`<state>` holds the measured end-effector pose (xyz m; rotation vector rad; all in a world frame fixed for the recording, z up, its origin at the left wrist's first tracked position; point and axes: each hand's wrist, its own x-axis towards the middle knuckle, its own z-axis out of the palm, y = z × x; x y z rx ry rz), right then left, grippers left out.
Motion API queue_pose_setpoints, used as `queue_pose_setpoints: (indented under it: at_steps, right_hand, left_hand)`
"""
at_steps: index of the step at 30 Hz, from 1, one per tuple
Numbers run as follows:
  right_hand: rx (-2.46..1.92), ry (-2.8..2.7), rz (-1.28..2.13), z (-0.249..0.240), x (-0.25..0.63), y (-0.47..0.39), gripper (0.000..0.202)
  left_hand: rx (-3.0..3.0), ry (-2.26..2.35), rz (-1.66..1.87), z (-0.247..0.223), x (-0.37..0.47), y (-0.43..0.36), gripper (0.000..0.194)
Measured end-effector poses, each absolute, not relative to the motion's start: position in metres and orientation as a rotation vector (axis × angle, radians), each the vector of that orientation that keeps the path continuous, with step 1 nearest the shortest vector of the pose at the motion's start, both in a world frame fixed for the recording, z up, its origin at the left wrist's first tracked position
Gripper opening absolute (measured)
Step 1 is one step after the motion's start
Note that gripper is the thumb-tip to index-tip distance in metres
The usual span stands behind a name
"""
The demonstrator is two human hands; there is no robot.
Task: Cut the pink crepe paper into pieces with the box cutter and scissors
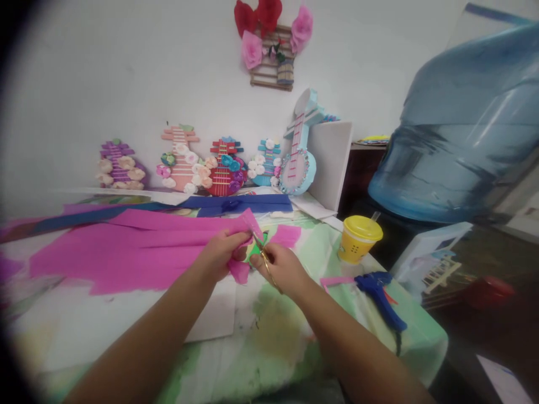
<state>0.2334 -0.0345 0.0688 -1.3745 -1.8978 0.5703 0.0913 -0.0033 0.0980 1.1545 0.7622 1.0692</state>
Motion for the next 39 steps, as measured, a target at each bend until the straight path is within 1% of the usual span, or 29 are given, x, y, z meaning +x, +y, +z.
queue_pose_setpoints:
  at_steps: [2, 6, 11, 22, 27, 33, 39]
  right_hand:
    - [-1.409, -1.905, 0.520, 0.0685, 0.2327, -0.0342, 0.035]
    - [-1.461, -1.901, 0.443, 0.0668, 0.2323, -0.0349, 0.036]
    - [-1.452, -1.864, 0.442, 0.0638, 0.2310, -0.0365, 0.037]
    - [-1.428, -1.837, 0.456, 0.0620, 0.2274, -0.0360, 0.036]
    - [-1.460, -1.860, 0.402, 0.0650, 0.2265, -0.0368, 0.037]
    - [-1.475, -1.821, 0.463, 0.0677, 0.2270, -0.0405, 0.036]
    - [-1.443, -1.828, 0.438, 0.0617, 0.2322, -0.0414, 0.037]
  left_hand:
    - [1.163, 0.773, 1.041, 0.0991, 0.0887, -0.0021, 0.025]
    - [1.160, 0.830, 1.023, 0.1005, 0.0871, -0.0021, 0.031]
    - [1.192, 0.879, 1.065, 0.1000, 0.0900, -0.0035, 0.034]
    - [1.132, 0.907, 1.128, 0.1024, 0.0880, -0.0053, 0.029]
    - [1.124, 0.919, 1.091, 0.1031, 0.0858, -0.0044, 0.026]
    - [1.119, 0.888, 1.073, 0.1058, 0.0839, -0.0035, 0.020]
    - [1.048, 0.866, 1.102, 0.1071, 0.0833, -0.0014, 0.021]
